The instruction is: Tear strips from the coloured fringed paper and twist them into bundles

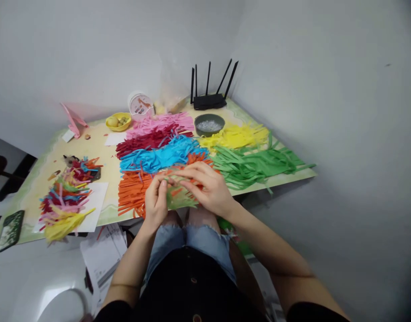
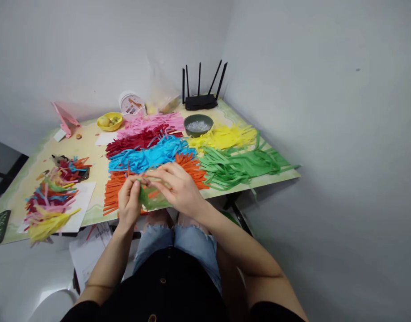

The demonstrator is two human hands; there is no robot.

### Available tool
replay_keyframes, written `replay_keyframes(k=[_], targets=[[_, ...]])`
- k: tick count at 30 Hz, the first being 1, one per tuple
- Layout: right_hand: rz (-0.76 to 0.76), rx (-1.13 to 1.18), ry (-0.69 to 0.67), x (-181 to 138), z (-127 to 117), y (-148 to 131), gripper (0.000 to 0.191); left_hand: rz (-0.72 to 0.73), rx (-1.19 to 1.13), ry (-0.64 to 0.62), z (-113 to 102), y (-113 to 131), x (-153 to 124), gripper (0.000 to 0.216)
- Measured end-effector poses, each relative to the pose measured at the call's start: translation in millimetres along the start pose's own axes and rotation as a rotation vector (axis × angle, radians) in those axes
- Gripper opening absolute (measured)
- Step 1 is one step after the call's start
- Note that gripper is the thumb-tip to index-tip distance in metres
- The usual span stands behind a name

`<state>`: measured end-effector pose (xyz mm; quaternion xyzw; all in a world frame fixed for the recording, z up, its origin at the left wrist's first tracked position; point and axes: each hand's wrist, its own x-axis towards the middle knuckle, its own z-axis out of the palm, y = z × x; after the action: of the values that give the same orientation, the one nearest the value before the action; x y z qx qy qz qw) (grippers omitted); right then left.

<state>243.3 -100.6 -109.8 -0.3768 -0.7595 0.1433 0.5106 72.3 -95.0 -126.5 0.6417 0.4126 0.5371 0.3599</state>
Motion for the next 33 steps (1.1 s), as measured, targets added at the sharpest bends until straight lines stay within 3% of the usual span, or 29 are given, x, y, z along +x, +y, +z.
replay_keyframes(k=[3, 12, 15, 19, 22, 23, 25, 28, 30, 33], targets=[[-0.016, 0.044, -0.086, 7.4, -3.3, 5.1, 0.019, -0.194, -0.115, -0.203, -2.8, -0.5, 2.0, 0.042], [0.018, 0.100, -0.215, 24.4, -7.7, 47.5, 0.012, -0.426, -0.309, -0.414, 5.0, -26.5, 30.4, 0.049], [0.052, 0.127, -0.254, 26.0, -6.5, 60.0, 0.010, -0.505, -0.382, -0.445, 10.3, -30.1, 40.9, 0.045], [0.062, 0.202, -0.357, 36.0, -6.9, 79.6, 0.015, -0.590, -0.375, -0.369, 14.3, -36.4, 53.0, 0.043], [0.115, 0.129, -0.416, 69.5, -25.7, 128.8, 0.026, -0.638, -0.355, -0.281, 13.5, -42.7, 60.0, 0.043], [0.209, 0.003, -0.386, 85.9, -35.9, 154.1, 0.029, -0.643, -0.350, -0.239, 12.8, -44.5, 61.6, 0.043], [0.509, -0.489, -0.275, 120.9, -58.1, 212.1, 0.030, -0.631, -0.338, -0.158, 10.9, -47.4, 63.4, 0.041], [0.680, -0.699, -0.268, 161.0, -80.0, 293.1, 0.029, -0.601, -0.301, -0.119, 8.3, -52.1, 62.9, 0.039], [0.747, -0.777, -0.326, 172.6, -80.4, 330.5, 0.030, -0.604, -0.279, -0.141, 7.2, -56.9, 61.7, 0.038], [0.811, -0.862, -0.438, 173.9, -67.2, 362.3, 0.039, -0.630, -0.275, -0.171, 6.8, -65.3, 61.3, 0.038]])
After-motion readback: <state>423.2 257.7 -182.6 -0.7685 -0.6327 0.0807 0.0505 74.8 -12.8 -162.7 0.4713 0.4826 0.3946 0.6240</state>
